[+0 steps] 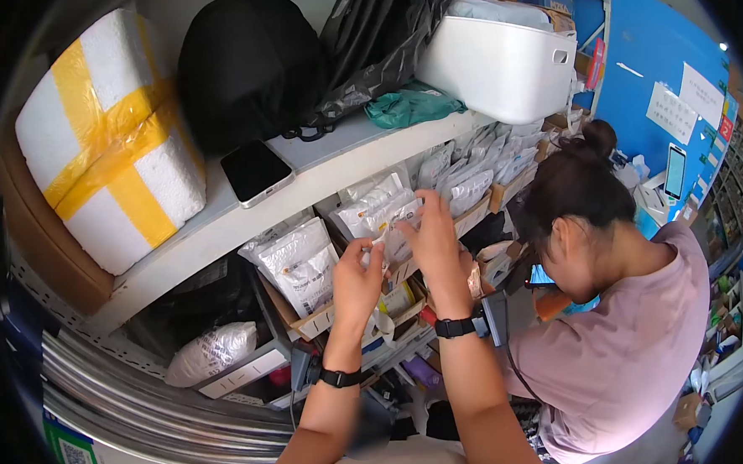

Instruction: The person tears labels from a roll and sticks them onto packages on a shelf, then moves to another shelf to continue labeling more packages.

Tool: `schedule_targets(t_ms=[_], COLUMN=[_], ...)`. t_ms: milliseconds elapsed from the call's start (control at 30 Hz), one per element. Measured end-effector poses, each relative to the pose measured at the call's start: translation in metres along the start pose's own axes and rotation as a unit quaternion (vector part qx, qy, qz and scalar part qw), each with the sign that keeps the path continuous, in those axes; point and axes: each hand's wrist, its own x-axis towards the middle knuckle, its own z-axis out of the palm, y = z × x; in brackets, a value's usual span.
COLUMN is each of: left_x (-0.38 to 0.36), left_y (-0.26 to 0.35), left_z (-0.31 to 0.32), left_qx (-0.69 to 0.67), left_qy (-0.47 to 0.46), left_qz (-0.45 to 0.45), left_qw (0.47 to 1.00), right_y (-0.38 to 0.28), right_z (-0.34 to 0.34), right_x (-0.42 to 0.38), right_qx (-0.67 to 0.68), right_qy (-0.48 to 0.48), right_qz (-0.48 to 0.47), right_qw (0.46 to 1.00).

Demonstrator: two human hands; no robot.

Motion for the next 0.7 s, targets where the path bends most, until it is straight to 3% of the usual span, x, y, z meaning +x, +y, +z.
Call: schedule_targets(t_ms=[33, 67, 133, 167, 233, 267, 300, 333, 367, 433, 500, 633, 700], left_x=[-0.001, -0.003, -0.010, -0.017, -0.026, -0.026, -0.029, -0.031, -0.030, -0.023, -0.019, -0.016, -0.016], left_y=[-0.003, 0.000, 0.015, 0.016, 0.018, 0.024, 0.030, 0.033, 0.032, 0.032, 0.025, 0.036, 0.025], left_z=[-0.002, -0.007, -0.021, -0.024, -0.028, -0.028, -0.026, -0.024, -0.025, -0.027, -0.025, -0.028, -0.023], left_qx=[0.027, 0.026, 0.051, 0.051, -0.060, -0.057, -0.163, -0.267, -0.267, -0.258, -0.200, -0.039, -0.026], left_qy=[-0.005, -0.005, -0.100, -0.099, -0.081, -0.079, -0.096, -0.112, -0.110, -0.140, -0.140, -0.130, -0.105], left_qz=[0.014, 0.014, 0.005, 0.004, 0.077, 0.078, 0.061, 0.042, 0.040, -0.036, -0.038, -0.058, -0.057], left_qw=[1.000, 1.000, 0.994, 0.994, 0.992, 0.992, 0.980, 0.956, 0.957, 0.955, 0.969, 0.989, 0.992], right_y=[-0.007, -0.009, -0.007, -0.007, -0.006, -0.012, -0.016, -0.019, -0.020, -0.019, -0.028, -0.010, -0.005], right_z=[-0.005, -0.009, -0.020, -0.025, -0.033, -0.041, -0.044, -0.047, -0.049, -0.054, -0.060, -0.051, -0.047], right_x=[0.001, 0.003, 0.006, 0.002, -0.005, -0.004, -0.006, -0.009, -0.011, -0.010, -0.008, -0.005, 0.000], right_qx=[-0.081, -0.082, -0.102, -0.101, -0.065, -0.040, -0.038, 0.082, 0.200, 0.199, 0.187, 0.291, 0.349], right_qy=[0.067, 0.067, -0.017, -0.018, -0.196, -0.218, -0.220, -0.250, -0.275, -0.301, -0.322, -0.317, -0.260], right_qz=[-0.045, -0.046, -0.288, -0.287, -0.163, -0.121, -0.122, -0.056, 0.012, 0.010, 0.003, 0.040, 0.062], right_qw=[0.993, 0.993, 0.952, 0.952, 0.965, 0.968, 0.967, 0.963, 0.940, 0.933, 0.928, 0.902, 0.898])
